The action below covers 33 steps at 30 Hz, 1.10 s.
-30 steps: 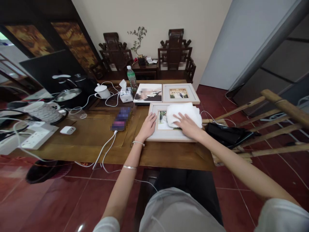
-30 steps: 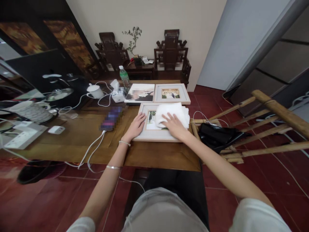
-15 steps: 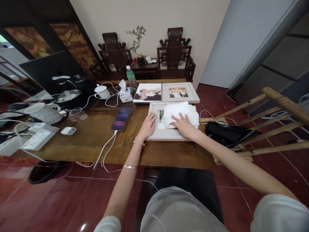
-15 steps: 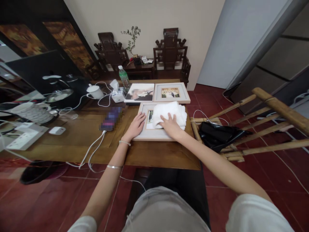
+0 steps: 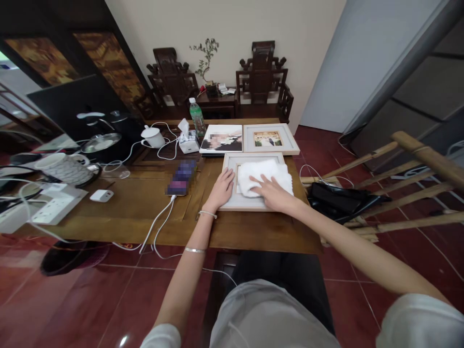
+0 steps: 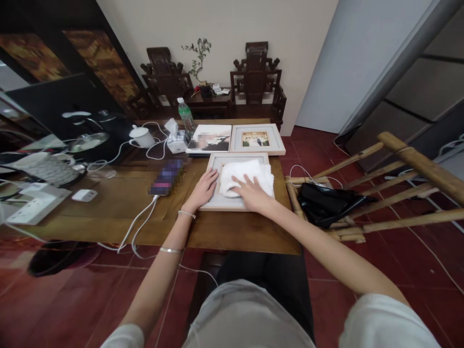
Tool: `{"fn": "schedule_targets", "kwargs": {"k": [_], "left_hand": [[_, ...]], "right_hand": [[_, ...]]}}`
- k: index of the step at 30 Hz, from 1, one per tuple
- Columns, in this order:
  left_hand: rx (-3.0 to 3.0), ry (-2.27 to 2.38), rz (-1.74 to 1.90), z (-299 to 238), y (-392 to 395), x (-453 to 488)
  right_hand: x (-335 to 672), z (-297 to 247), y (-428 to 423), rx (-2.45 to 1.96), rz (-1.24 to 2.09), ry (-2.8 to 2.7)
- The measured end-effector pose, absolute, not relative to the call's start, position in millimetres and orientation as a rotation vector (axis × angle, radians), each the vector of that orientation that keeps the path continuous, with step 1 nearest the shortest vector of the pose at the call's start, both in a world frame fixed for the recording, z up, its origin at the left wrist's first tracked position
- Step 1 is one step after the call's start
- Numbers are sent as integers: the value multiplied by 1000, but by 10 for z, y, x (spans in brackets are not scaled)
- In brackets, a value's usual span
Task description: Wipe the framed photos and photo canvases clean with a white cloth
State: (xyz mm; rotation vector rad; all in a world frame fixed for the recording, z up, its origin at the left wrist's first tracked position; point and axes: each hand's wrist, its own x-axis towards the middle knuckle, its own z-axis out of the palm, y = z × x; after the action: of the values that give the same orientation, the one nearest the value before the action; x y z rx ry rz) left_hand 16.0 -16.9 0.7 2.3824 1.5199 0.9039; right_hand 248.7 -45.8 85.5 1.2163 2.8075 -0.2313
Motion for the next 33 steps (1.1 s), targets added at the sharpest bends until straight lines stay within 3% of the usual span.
{"fn": "schedule_targets", "kwargs": {"k": [5,9,26,33], "left_hand": [[2379,1509,909,-5,-162,141],[2370,1509,920,-14,-159,134],[2347,1510,922,53,-191,184],[2360,1532,914,37,-180,190]], "right_hand": [[2397,701,221,1505,33,2886],[2316,679,361,1495,52,2831],[2490,1232,-892,931,-441,2748],[2464,776,-384,1303,-10,2810]]}}
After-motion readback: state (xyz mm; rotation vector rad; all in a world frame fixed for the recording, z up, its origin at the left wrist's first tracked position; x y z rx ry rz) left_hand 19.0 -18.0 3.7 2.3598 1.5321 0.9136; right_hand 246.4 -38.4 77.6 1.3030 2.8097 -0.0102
